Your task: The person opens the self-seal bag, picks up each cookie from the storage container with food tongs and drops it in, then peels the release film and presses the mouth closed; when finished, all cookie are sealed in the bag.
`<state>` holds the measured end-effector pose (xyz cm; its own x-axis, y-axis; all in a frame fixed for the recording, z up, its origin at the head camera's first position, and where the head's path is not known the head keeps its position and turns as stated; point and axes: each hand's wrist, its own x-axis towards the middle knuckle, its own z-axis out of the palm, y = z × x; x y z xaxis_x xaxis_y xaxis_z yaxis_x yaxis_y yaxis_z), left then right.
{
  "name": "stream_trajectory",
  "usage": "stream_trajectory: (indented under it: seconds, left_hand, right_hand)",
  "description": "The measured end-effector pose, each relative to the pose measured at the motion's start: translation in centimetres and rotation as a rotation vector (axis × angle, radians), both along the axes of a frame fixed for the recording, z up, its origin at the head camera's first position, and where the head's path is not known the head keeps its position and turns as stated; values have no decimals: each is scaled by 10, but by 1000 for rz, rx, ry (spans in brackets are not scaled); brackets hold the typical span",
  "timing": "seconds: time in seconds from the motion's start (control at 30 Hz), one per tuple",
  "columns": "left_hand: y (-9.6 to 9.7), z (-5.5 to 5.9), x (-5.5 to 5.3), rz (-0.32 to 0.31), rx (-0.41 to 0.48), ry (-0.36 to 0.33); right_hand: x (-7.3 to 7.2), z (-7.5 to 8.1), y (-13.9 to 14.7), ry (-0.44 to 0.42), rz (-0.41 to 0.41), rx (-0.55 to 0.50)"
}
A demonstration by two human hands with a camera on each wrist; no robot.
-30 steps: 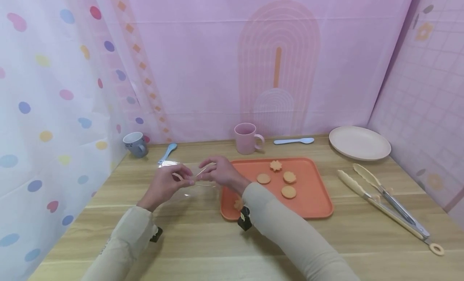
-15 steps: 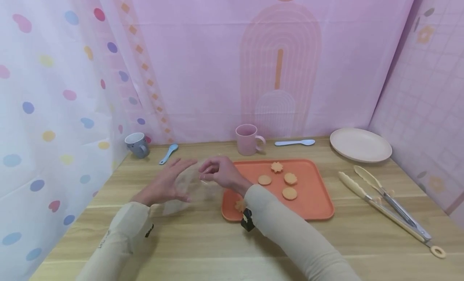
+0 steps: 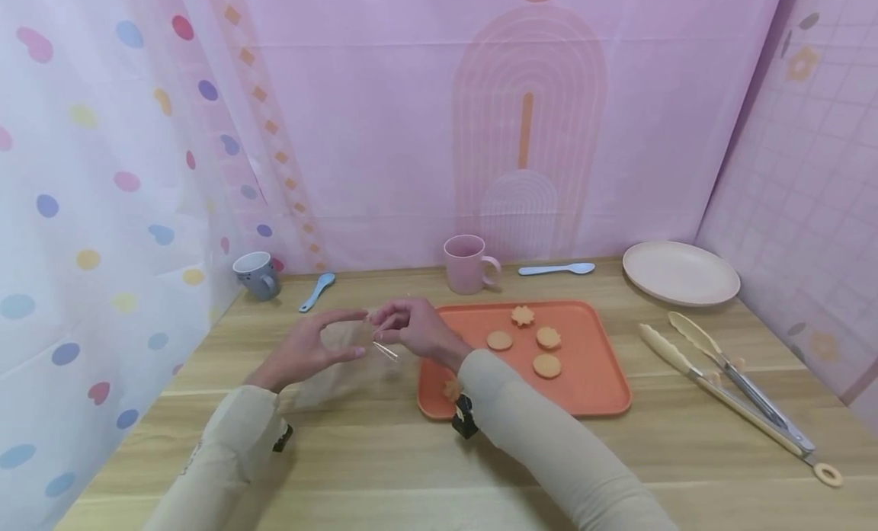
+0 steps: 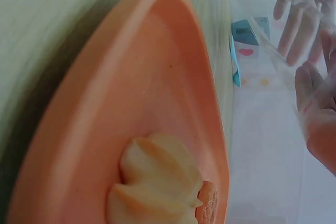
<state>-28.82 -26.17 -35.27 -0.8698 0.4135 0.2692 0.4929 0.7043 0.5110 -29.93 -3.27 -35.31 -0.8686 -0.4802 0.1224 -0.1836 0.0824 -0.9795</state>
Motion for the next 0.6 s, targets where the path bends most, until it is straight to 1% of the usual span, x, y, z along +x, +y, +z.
stream_trajectory:
  seconds: [0.07,0.13,0.23,0.3,0.37,0.47,0.6]
  left_hand:
    - [2,1,1,-15,8,45]
    - [5,1,3,-19,16,76]
    - [8,0,4,-1,39,102]
    - [11,0,5,21,55,108]
    - [13,0,4,35,68,114]
    - [14,1,3,38,77,113]
    - [13,2,2,28,80,62]
  right_hand:
    - [0,-1,-1,2,5,-13]
    - [0,-1,-2,-2,4,-26]
    - [2,-2,-3,-32,-3,-63]
    - [2,-2,-3,-52,-23,-76]
    - [2,-2,-2,-53,-50,-75]
    - [2,-2,-1,-48,-87,-53]
    - [0,-1,0,-29,-92,-41]
